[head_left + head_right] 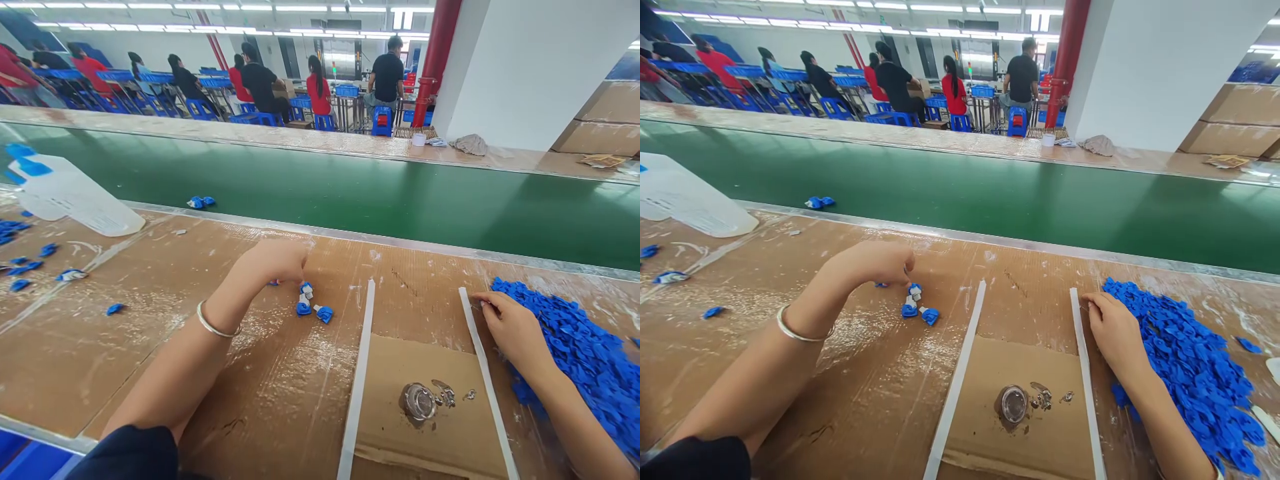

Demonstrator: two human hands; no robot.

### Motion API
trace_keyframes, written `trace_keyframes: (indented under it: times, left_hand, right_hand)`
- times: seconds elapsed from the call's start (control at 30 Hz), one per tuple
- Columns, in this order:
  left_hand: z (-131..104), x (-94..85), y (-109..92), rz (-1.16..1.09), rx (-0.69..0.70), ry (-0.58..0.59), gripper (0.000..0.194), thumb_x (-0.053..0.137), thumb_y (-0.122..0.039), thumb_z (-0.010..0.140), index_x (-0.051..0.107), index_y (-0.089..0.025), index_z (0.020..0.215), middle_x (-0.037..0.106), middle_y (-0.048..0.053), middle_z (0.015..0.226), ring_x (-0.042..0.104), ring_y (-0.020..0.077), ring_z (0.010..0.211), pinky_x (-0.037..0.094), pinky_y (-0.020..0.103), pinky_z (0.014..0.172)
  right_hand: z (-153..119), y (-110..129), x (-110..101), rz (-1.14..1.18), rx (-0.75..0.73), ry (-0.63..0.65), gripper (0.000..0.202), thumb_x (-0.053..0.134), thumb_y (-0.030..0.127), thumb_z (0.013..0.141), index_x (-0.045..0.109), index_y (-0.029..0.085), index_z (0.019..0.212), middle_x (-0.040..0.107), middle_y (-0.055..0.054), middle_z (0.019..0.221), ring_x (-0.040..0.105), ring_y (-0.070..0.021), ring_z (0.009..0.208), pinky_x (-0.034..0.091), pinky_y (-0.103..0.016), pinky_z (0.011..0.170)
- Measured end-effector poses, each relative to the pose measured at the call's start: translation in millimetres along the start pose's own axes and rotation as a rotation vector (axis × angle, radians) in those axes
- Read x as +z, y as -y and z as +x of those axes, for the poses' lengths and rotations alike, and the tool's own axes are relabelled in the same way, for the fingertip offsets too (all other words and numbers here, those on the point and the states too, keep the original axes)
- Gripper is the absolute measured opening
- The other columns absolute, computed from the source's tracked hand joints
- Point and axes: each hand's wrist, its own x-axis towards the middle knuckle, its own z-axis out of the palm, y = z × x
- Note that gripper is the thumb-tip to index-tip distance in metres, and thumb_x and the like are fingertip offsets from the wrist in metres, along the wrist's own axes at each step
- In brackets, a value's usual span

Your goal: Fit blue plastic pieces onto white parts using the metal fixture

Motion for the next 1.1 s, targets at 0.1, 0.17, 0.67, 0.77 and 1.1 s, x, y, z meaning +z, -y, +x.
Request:
trace_keyframes:
  times: [0.1,0.17,0.67,0.77,1.1]
  left_hand:
    - [2,4.1,-10,0.03,-0.004,0.152,0.027,0.063,-0.028,0.073,0.059,-0.014,0.05,0.066,0.01,0.06,0.062,0.0232,0.055,0.044,0.029,0.054]
    - [6,6.9,-16,0.038,0.034,0.217,0.025,0.061,-0.025,0.075,0.061,-0.014,0.053,0.068,0.01,0.063,0.063,0.0214,0.058,0.043,0.026,0.053]
    - [28,35.2,-39,-0.001,0.231,-0.172,0.017,0.049,-0.015,0.085,0.063,-0.014,0.094,0.068,0.01,0.099,0.062,0.0259,0.091,0.042,0.031,0.068]
    - [27,40.9,-47,-0.039,0.272,-0.212,0.021,0.046,-0.012,0.085,0.063,-0.014,0.096,0.067,0.009,0.101,0.061,0.0266,0.095,0.044,0.033,0.075]
    - [21,48.1,-59,-0.139,0.472,-0.153,0.021,0.057,-0.013,0.085,0.067,-0.018,0.103,0.067,0.006,0.102,0.06,0.0248,0.094,0.042,0.034,0.077]
  right_hand:
    - [-2,-6,1,-0.011,-0.006,-0.033,0.038,0.032,0.025,0.091,0.069,0.014,0.094,0.069,-0.008,0.098,0.067,-0.0259,0.085,0.057,-0.041,0.073]
    - [-4,-10,1,-0.04,-0.022,-0.061,0.039,0.032,0.024,0.091,0.069,0.012,0.094,0.069,-0.01,0.1,0.067,-0.027,0.086,0.058,-0.042,0.073]
    - [-11,-1,-1,-0.155,-0.14,-0.09,0.038,0.034,0.018,0.091,0.068,0.004,0.1,0.066,-0.018,0.101,0.063,-0.0316,0.09,0.055,-0.047,0.079]
    - [-11,6,0,-0.144,-0.115,-0.083,0.035,0.036,0.024,0.095,0.069,0.01,0.093,0.067,-0.013,0.096,0.063,-0.0297,0.086,0.055,-0.043,0.074]
    - [-10,10,8,-0.132,-0.058,-0.052,0.039,0.034,0.017,0.093,0.072,0.011,0.089,0.067,-0.015,0.099,0.063,-0.0294,0.087,0.055,-0.043,0.077]
